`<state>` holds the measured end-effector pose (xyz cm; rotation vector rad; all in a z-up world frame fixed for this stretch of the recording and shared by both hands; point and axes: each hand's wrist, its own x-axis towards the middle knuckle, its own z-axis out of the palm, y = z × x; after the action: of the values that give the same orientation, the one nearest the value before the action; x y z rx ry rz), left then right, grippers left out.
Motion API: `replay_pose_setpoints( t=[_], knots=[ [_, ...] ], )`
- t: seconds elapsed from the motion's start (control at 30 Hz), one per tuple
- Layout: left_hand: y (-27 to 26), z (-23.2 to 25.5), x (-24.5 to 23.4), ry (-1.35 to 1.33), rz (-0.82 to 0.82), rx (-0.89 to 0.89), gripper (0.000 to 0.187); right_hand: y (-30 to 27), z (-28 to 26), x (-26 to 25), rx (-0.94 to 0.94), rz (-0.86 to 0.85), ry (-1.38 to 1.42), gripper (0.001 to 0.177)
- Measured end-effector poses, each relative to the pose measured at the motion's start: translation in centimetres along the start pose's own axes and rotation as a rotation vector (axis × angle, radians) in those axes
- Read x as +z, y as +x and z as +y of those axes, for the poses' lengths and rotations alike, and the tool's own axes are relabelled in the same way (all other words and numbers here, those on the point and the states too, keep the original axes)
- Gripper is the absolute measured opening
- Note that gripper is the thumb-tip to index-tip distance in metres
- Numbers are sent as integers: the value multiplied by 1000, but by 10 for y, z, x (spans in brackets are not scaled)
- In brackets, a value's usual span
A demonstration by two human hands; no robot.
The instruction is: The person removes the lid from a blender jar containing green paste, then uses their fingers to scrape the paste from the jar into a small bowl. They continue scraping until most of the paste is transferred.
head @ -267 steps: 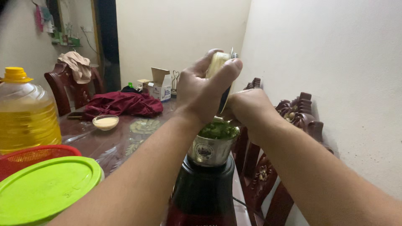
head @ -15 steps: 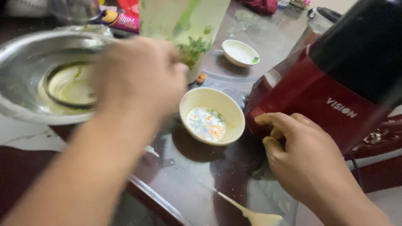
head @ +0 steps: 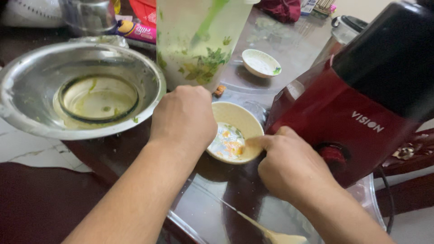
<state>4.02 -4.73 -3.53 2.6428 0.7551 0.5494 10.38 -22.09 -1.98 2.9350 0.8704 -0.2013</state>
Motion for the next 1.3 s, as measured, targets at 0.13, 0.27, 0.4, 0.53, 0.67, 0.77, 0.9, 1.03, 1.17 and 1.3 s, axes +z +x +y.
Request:
replay_pose_setpoints(
  t=[0.13, 0.27, 0.4, 0.53, 0.67, 0.77, 0.9, 1.03, 1.17, 1.3],
  knots=[
    [1, 3, -1, 28, -52, -17, 19, 12, 7, 2, 224, -289, 507, 54],
    [4, 8, -12, 28, -60, -62, 19, 17, 35, -8, 278, -495, 1284, 43],
    [11, 21, -25, 43, -135, -118, 22, 16, 51, -17, 241, -570, 1561, 40],
    [25, 45, -38, -148, -107, -116, 27, 15, 63, -36, 109, -632, 1824, 33],
    [50, 75, -51, -306, -48, 10, 25, 9, 90, -65, -128, -468, 2027, 31],
    [75, 103, -58, -485, -42, 138, 25, 1, 113, -83, -204, -225, 2046, 31],
    [102, 142, -63, -611, 196, 373, 23, -8, 145, -114, -265, 119, 1968, 31],
    [110, 160, -62, -690, 156, 361, 23, 4, 163, -138, -287, 370, 1818, 31],
    [104, 172, -55, -703, 195, 395, 32, 15, 176, -157, -275, 536, 1661, 31],
    [94, 185, -47, -728, 148, 369, 47, 18, 187, -183, -231, 632, 1497, 32]
  ],
)
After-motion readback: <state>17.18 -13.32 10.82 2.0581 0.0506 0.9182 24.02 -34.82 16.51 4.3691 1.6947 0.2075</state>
